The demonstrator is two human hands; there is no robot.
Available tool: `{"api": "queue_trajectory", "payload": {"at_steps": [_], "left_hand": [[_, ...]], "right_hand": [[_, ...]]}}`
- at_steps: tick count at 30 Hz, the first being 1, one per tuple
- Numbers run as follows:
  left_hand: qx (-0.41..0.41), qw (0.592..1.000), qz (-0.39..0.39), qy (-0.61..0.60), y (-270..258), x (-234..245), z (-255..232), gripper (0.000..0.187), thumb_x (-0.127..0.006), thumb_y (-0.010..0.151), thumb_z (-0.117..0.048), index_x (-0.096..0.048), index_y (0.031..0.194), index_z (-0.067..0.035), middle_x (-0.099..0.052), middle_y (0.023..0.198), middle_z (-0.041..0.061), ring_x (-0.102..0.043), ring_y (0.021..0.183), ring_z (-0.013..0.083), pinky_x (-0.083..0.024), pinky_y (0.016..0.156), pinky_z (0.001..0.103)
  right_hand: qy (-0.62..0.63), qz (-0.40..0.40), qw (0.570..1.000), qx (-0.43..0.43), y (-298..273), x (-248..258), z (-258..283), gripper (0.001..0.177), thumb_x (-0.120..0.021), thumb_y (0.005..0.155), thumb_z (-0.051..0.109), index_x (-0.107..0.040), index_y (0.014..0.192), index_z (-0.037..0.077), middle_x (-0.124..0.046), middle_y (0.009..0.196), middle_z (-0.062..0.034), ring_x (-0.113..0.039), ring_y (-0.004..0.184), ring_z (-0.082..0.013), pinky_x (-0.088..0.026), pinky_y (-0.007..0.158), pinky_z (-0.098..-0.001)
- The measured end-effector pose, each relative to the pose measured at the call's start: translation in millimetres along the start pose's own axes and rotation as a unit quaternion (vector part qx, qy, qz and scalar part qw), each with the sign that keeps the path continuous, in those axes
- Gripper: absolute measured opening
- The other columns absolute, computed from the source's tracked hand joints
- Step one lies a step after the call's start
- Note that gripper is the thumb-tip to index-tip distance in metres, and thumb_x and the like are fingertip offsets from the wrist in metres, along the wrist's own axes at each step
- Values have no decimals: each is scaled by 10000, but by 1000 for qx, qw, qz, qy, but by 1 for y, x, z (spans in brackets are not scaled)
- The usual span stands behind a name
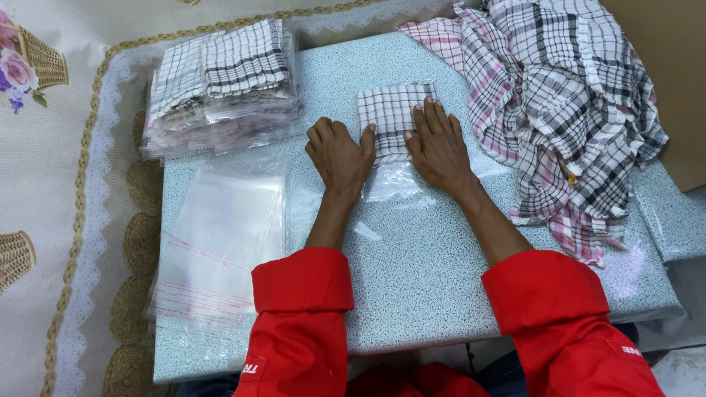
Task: Folding checkered cloths and placing them into individual plastic bags for packaging
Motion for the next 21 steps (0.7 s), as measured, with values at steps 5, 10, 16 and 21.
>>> {"api": "queue_trajectory", "payload": {"at_steps": [5, 10, 16, 21], "left_hand": [[74, 982, 134, -107, -6, -30, 14, 370, -685, 842, -477, -587, 844, -120, -484, 1087, 88, -428, 1102, 334, -350, 894, 508], [88, 956, 199, -195, 1, -2, -18, 306, -657, 871, -367, -590, 974, -86, -593, 1040, 162, -558, 1105, 410, -439, 891, 552], [89, 905, 289, -299, -2, 17, -43, 639, -569, 862, -179, -339, 1453, -95, -718, 930, 215, -723, 921, 469, -526, 788, 576], [106, 904, 239, -337, 1, 13, -35, 548, -668, 924, -197, -443, 1412, -88, -692, 1124, 275, -703, 1054, 452, -558, 875, 543]], "right_hand": [[-10, -8, 1000, -1, -3, 3, 5, 690, -240, 1132, 509, -300, 1630, 34, -198, 1695, -255, -156, 1579, -387, -91, 1259, -553], [16, -10, 1000, 2, -5, 7, 6, 684, -233, 1139, 502, -288, 1629, 29, -194, 1691, -265, -153, 1577, -400, -98, 1259, -564], [51, -36, 998, 9, -5, 20, 9, 670, -220, 1146, 500, -318, 1622, 38, -216, 1677, -280, -173, 1563, -430, -128, 1254, -584], [-55, -225, 973, 24, -4, 39, -30, 526, -653, 1005, 279, -558, 1372, -86, -477, 1359, -268, -488, 1295, -460, -449, 1042, -605]]}}
Point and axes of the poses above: each hand's wrist, its own y-axis towards the middle knuckle, its own x-axis out of the back of the hand, z = x × y, the point moved 10 cm from there along y, towards the middle knuckle
